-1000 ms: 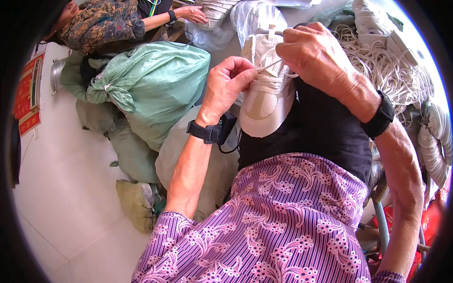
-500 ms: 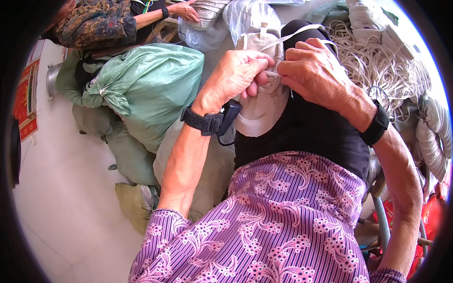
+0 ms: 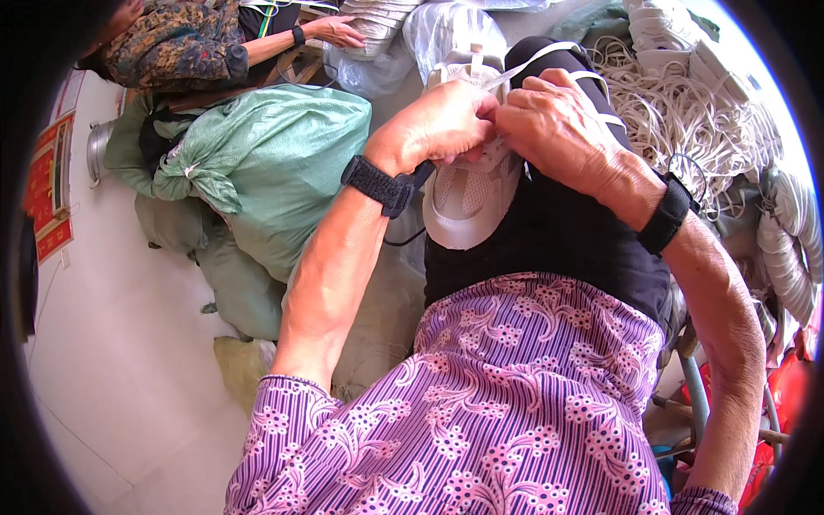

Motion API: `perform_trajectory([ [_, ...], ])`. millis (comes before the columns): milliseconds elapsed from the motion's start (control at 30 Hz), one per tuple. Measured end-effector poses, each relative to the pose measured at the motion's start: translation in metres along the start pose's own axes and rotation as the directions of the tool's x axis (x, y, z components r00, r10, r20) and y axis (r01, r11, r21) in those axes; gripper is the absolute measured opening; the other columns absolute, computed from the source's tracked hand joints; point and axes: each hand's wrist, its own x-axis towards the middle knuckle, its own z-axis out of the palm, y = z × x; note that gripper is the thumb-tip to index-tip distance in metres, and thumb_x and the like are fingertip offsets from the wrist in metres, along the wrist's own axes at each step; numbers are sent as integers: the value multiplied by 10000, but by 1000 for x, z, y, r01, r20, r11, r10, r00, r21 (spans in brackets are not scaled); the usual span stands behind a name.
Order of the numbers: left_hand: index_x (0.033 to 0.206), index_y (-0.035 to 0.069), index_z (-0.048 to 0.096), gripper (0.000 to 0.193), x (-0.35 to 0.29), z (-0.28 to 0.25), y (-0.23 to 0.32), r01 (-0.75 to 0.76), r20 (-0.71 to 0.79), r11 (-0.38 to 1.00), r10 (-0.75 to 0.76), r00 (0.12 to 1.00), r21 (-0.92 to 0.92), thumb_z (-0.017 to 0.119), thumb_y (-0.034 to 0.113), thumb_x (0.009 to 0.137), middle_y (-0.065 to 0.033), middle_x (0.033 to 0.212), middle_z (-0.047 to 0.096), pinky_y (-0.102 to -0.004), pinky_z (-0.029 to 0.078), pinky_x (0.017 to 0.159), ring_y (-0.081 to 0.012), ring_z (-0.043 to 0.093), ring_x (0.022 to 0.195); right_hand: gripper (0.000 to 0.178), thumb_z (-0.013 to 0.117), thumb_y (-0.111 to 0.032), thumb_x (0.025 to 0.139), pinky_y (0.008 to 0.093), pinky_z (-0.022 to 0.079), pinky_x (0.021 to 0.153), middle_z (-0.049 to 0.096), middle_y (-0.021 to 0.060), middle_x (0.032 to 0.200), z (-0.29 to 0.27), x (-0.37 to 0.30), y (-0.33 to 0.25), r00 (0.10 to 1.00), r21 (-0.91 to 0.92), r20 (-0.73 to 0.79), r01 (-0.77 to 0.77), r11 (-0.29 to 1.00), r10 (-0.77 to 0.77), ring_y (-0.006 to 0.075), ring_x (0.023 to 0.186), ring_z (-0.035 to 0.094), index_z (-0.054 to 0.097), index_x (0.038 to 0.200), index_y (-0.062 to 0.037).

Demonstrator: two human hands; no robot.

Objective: Lacing a shoe and tying bundles of components as part of an assembly process.

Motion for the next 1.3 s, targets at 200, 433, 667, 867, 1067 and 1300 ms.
perform_trajectory([
  [200,845,65,655,132,1,-1,-3,-35,16,999,34,999,4,570,156,799,-29,589,574,-261,395,409,-106,492,459,389,672,-86,687,383,396,866,612,43,949,-9,-1,0,999,62,-22,-29,998,31,232,970,580,584,1065,-101],
  [433,962,26,657,239,16,10,-23,-358,-61,853,409,910,379,592,176,789,-177,718,643,-349,496,601,-254,642,647,309,684,-93,670,382,395,837,586,27,852,-16,-1,3,999,57,40,12,998,-14,228,876,569,624,973,-105],
  [667,889,-25,616,172,3,26,-32,-381,-413,879,472,779,286,587,126,811,-227,789,627,-398,504,679,-365,634,766,255,706,-105,646,381,402,792,570,28,792,-16,3,6,994,26,50,91,996,-92,230,832,556,623,887,-96],
  [867,931,28,637,174,-14,26,-38,-407,-539,858,193,820,-312,574,188,910,14,618,560,-227,415,498,-41,495,543,189,569,-234,814,397,426,778,636,77,823,-14,13,8,993,195,76,-102,976,89,280,854,587,630,851,-58],
  [1067,948,20,648,178,-5,36,-46,-424,-590,886,243,770,-189,597,176,880,-11,636,602,-231,448,543,-65,534,560,144,579,-181,805,381,462,731,630,95,771,-1,23,14,985,220,-80,-134,966,155,278,791,605,641,815,-52],
  [1300,863,44,683,202,-14,33,-41,-455,-491,887,434,756,82,683,195,728,-70,600,587,-290,469,562,-148,572,556,298,559,-336,920,218,361,711,532,-51,797,-39,49,49,851,739,-47,-323,592,524,45,759,463,626,940,-46],
])
